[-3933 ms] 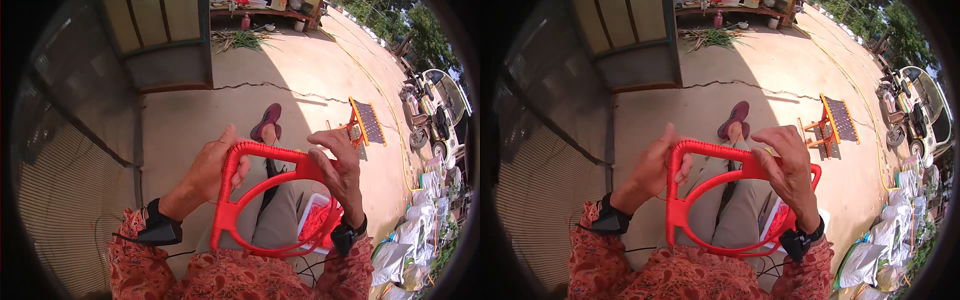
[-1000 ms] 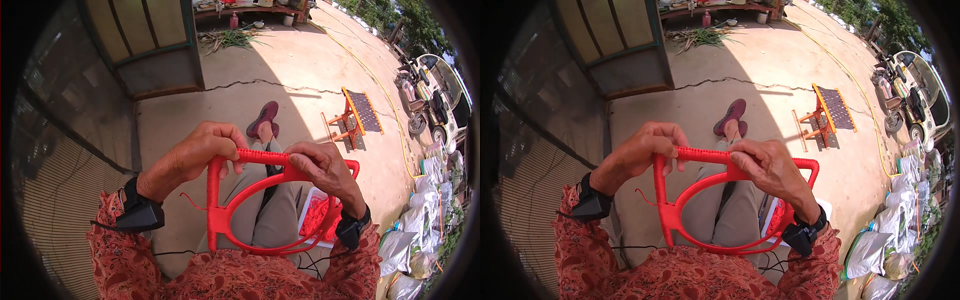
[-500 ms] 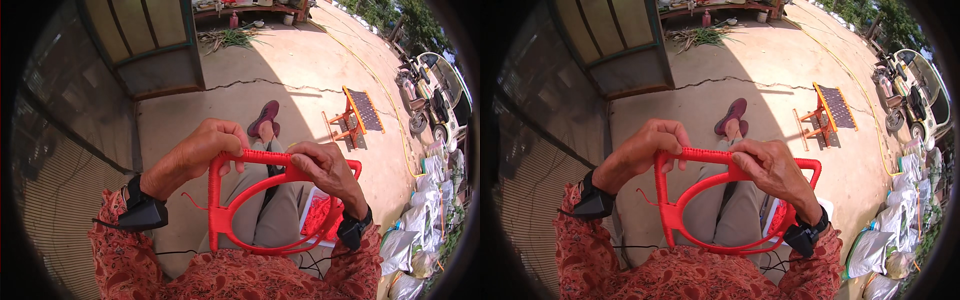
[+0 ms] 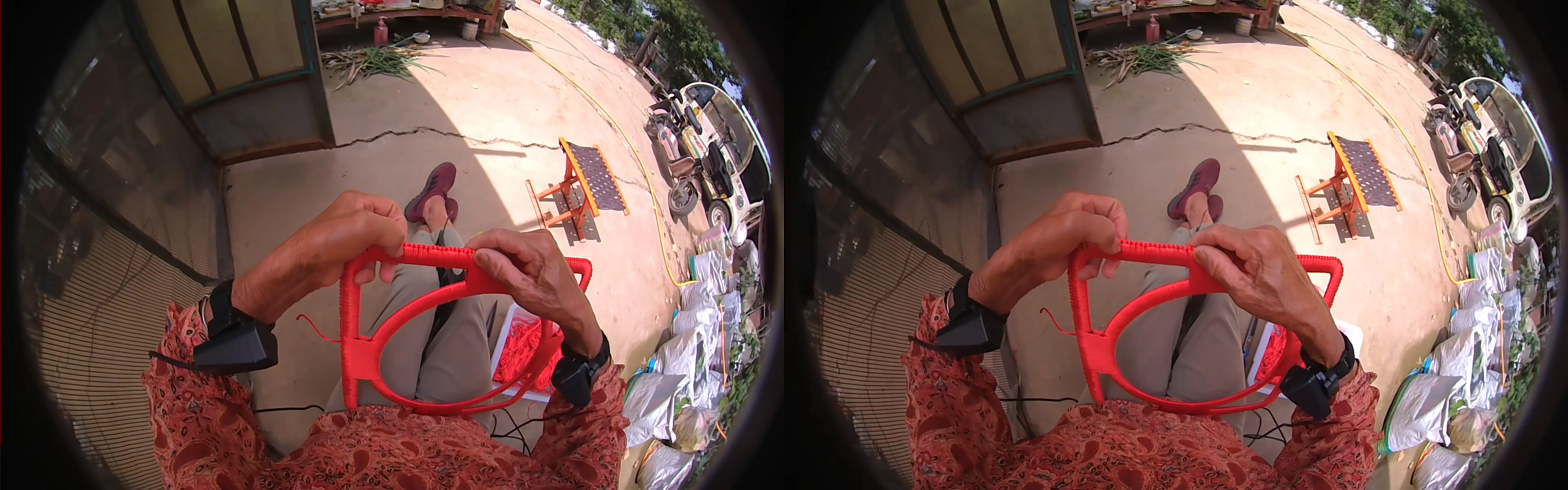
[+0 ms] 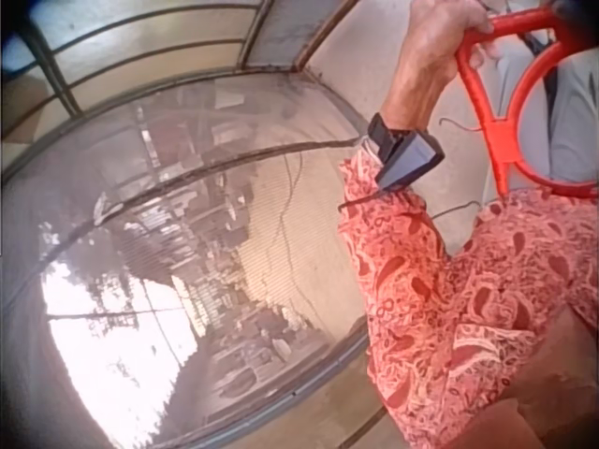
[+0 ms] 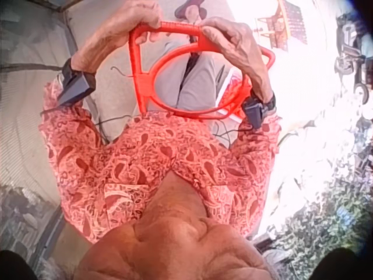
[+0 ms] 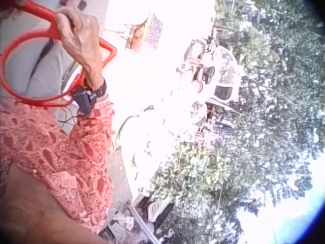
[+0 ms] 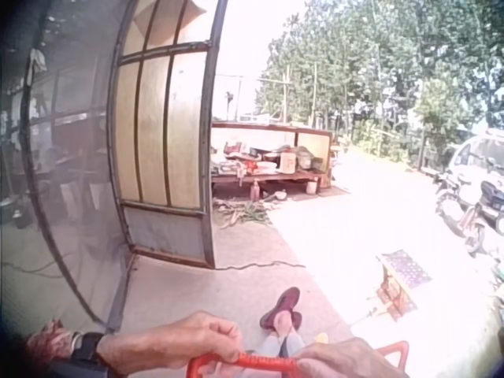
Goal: Wrapping and weaving red twine around a red plastic frame to create a surface.
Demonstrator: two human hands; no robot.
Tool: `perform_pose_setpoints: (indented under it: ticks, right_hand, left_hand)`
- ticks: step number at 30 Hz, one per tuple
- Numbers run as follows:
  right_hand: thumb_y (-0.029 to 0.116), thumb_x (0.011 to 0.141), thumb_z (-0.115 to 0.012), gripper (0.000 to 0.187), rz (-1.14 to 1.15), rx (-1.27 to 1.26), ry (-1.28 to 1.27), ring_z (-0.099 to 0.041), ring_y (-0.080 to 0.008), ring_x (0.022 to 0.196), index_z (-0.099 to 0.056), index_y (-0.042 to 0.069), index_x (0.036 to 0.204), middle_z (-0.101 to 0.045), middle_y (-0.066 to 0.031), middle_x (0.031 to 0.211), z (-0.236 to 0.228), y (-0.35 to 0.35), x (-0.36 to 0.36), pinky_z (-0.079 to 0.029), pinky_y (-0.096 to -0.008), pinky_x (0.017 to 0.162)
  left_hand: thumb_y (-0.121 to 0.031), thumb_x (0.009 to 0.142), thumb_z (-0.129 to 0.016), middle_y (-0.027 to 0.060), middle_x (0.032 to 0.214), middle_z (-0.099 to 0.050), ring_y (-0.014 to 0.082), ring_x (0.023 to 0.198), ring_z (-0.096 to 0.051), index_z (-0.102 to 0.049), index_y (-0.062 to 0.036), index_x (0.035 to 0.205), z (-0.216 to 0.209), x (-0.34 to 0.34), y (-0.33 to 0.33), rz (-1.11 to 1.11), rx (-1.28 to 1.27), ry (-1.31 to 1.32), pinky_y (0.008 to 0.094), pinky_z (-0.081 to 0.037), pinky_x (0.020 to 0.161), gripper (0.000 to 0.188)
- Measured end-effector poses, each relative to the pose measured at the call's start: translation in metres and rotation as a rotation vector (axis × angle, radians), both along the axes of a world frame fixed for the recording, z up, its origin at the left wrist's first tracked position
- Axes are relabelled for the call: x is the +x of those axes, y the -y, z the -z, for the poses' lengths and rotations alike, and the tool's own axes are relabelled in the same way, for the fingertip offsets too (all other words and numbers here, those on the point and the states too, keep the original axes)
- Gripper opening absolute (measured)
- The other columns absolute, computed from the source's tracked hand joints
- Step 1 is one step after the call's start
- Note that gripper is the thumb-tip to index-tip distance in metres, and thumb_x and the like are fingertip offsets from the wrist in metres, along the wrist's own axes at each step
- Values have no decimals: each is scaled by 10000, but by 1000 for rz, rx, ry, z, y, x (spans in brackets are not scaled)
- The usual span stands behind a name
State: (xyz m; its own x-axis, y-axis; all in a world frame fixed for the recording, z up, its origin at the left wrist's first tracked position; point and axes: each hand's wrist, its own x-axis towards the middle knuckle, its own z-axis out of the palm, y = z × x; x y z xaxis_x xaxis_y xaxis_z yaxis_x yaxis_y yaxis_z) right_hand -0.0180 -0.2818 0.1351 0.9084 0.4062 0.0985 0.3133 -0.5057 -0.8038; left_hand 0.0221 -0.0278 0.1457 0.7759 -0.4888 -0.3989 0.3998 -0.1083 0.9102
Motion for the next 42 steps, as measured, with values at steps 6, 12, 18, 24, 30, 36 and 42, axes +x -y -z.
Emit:
perform_pose_setpoints:
  ticks: [6,12,18,24,30,36,42]
  right_hand:
    - [134,906,-609,149,-15,6,39,-584,-171,575,-668,2,944,-621,-129,667,-3,-3,1,-449,-319,544]
    - [148,925,-606,163,-40,-16,64,-533,-130,580,-669,1,952,-598,-88,663,-2,-1,2,-428,-288,545]
    - [153,892,-644,141,8,34,166,-589,-184,616,-680,25,940,-606,-102,665,17,0,6,-437,-309,563]
    - [159,897,-657,153,179,274,555,-589,-159,705,-675,8,886,-636,-83,780,18,18,-47,-444,-276,599]
    - [289,930,-641,339,168,519,-368,-626,-149,833,-618,-16,1077,-659,-114,987,73,9,-88,-490,-267,635]
    - [380,967,-562,433,102,1254,-435,-621,-168,970,-564,20,1209,-657,-99,1095,71,-13,-42,-501,-266,641]
    - [345,960,-581,350,131,1296,-257,-638,-144,854,-583,37,1127,-678,-88,994,42,-13,-16,-484,-259,587]
  left_hand:
    - [-25,659,-540,132,589,-572,141,418,-484,-543,9,716,1,0,3,-61,50,0,268,-288,343,66]
    - [-21,653,-533,127,586,-563,134,410,-462,-539,6,701,-3,-4,1,-74,40,-12,263,-265,345,56]
    - [-31,695,-532,124,621,-580,131,437,-484,-552,5,756,9,-3,-4,-31,-23,-26,251,-291,364,74]
    - [-37,809,-578,127,730,-620,131,529,-567,-590,25,882,14,-23,-10,-39,-169,35,222,-319,373,96]
    - [-42,844,-612,137,761,-638,125,544,-571,-603,47,922,17,-25,-14,-106,-236,57,201,-326,375,119]
    - [-43,858,-607,145,803,-639,121,553,-556,-596,49,965,7,-36,-8,-147,-286,125,199,-338,383,142]
    - [-64,880,-594,144,837,-636,120,593,-561,-577,44,1007,2,-54,3,-239,-407,159,201,-337,398,167]
